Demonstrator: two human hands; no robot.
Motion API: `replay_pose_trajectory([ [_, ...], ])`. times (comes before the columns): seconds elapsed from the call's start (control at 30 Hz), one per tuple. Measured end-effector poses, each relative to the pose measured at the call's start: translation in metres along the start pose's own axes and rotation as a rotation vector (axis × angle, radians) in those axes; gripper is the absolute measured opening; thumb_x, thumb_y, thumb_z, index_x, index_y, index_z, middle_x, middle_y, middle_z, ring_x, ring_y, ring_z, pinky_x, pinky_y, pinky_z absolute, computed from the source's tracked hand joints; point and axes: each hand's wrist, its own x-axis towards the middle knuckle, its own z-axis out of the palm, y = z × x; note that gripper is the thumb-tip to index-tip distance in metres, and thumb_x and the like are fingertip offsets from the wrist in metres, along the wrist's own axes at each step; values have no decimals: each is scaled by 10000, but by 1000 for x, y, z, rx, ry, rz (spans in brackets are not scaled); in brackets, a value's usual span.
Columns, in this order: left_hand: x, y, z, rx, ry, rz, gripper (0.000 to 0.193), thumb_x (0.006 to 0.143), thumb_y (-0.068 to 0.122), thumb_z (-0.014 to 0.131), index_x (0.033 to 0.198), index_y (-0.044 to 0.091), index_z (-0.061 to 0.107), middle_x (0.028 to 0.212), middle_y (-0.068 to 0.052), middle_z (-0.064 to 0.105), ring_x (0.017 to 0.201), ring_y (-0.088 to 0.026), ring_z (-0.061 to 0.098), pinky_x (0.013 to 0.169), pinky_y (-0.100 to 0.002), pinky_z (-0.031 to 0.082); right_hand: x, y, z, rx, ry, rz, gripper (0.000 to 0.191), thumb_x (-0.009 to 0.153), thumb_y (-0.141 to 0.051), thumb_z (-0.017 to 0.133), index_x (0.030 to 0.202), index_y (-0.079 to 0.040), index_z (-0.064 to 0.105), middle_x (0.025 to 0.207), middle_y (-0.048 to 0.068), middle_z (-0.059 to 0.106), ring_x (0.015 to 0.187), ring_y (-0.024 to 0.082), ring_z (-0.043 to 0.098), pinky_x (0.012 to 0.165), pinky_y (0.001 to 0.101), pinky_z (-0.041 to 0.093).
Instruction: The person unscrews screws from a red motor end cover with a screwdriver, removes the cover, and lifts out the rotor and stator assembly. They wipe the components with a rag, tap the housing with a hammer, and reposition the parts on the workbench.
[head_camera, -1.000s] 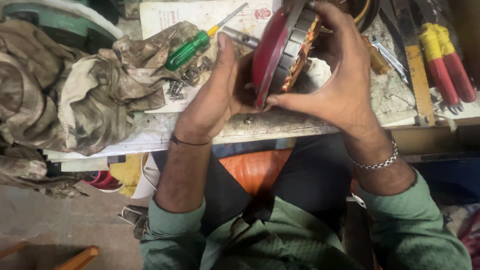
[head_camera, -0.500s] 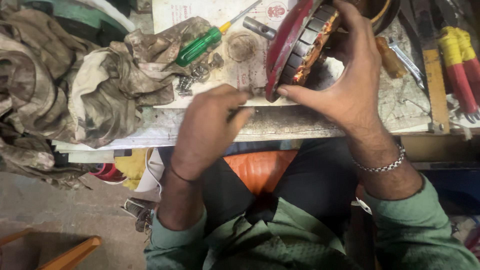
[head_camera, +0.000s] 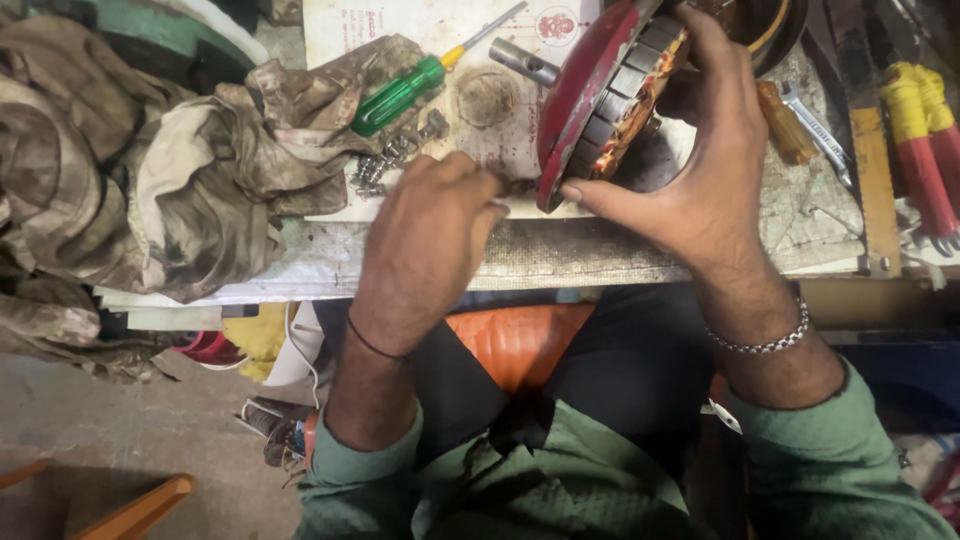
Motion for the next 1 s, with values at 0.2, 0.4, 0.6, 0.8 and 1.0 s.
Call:
replay_pose_trajectory([
  [0.2, -5, 8, 7, 32, -22, 14, 116, 888, 106, 709, 976, 63, 772, 964, -115, 652, 940, -323, 638, 838, -454, 515, 0, 0, 0, -108, 8, -28, 1115, 832, -344, 1056, 1572, 9, 299, 1464, 185, 444, 1394, 294, 575, 1216, 385, 541],
  [0.4, -8, 10, 5, 112, -44, 42, 90, 886, 104, 706, 940, 64, 765, 920, -113, 664, 895, -322, 647, 801, -456, 529, 0, 2, 1, -83, 4, -51, 1138, 831, -332, 1042, 1592, 8, 268, 1484, 194, 423, 1418, 308, 569, 1208, 388, 526],
  [0.6, -5, -10, -17, 118, 181, -13, 138, 879, 30, 743, 1014, 37, 768, 971, -142, 700, 919, -354, 672, 807, -475, 537, -2, 1, -1, -62, -3, -28, 1118, 822, -302, 1031, 1594, 2, 281, 1474, 186, 441, 1382, 281, 605, 1176, 372, 571],
  [0.8, 3, -29, -38, 132, 229, -137, 128, 886, 17, 752, 1001, 49, 796, 976, -161, 735, 846, -347, 713, 786, -454, 555, -2, 0, -1, -44, 1, -29, 1095, 813, -285, 999, 1602, -4, 295, 1459, 172, 458, 1348, 267, 590, 1205, 372, 570],
  [1.0, 7, -23, -40, 75, 210, -109, 114, 873, 29, 767, 981, 56, 793, 950, -156, 739, 826, -350, 712, 762, -456, 552, -3, 3, -3, -124, -5, -63, 1108, 801, -307, 989, 1601, 1, 286, 1470, 180, 450, 1360, 277, 544, 1224, 382, 546],
])
